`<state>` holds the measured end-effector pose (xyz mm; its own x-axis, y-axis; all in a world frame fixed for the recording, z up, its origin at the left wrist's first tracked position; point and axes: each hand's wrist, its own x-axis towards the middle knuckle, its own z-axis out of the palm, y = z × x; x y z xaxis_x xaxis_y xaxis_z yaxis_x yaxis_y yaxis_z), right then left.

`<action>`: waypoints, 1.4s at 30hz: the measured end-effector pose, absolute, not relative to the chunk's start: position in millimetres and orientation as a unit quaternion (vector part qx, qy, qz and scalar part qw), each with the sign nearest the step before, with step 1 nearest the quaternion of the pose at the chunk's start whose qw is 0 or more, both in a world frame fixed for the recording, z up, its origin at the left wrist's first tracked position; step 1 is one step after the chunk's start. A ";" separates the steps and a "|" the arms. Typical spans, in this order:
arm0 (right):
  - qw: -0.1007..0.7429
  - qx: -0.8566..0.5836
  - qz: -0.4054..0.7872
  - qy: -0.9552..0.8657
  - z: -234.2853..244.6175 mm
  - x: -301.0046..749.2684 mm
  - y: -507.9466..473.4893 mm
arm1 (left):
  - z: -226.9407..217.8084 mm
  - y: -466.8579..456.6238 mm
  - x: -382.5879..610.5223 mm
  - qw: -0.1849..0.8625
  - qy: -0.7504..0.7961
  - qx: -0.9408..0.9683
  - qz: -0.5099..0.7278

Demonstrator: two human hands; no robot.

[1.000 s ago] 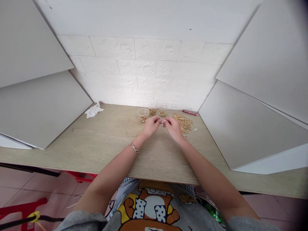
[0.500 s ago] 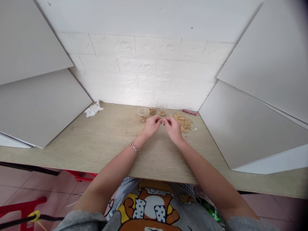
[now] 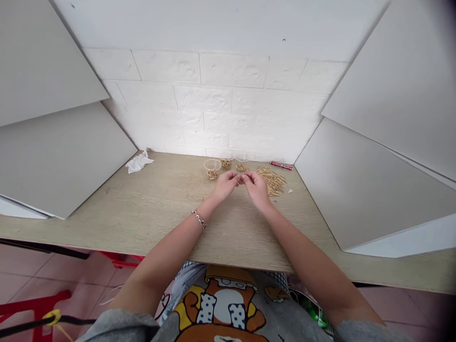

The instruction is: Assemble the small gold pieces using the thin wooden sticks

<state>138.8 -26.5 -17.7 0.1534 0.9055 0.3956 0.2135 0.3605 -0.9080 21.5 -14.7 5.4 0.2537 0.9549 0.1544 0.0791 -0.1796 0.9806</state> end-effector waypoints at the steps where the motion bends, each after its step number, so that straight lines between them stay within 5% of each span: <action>1: 0.586 -0.480 0.302 -0.578 -19.2 139.0 -25.3 | 4.5 -14.3 21.3 0.488 0.416 0.625 0.445; 13: 0.569 -0.456 0.396 -0.558 -27.7 132.0 -22.2 | -5.3 -8.2 19.4 0.492 0.394 0.656 0.415; 34: 0.577 -0.514 0.201 -0.602 -21.3 141.9 -23.7 | 4.5 -12.4 21.7 0.541 0.437 0.588 0.413; 42: 0.598 -0.515 0.313 -0.527 -18.7 141.8 -22.1 | 0.7 -9.5 19.1 0.543 0.441 0.579 0.419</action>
<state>141.8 -22.1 -18.7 0.2474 0.9186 0.3083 0.1687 0.2724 -0.9473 19.1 -9.5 0.7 0.2598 0.9656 0.0076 0.0554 -0.0228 0.9982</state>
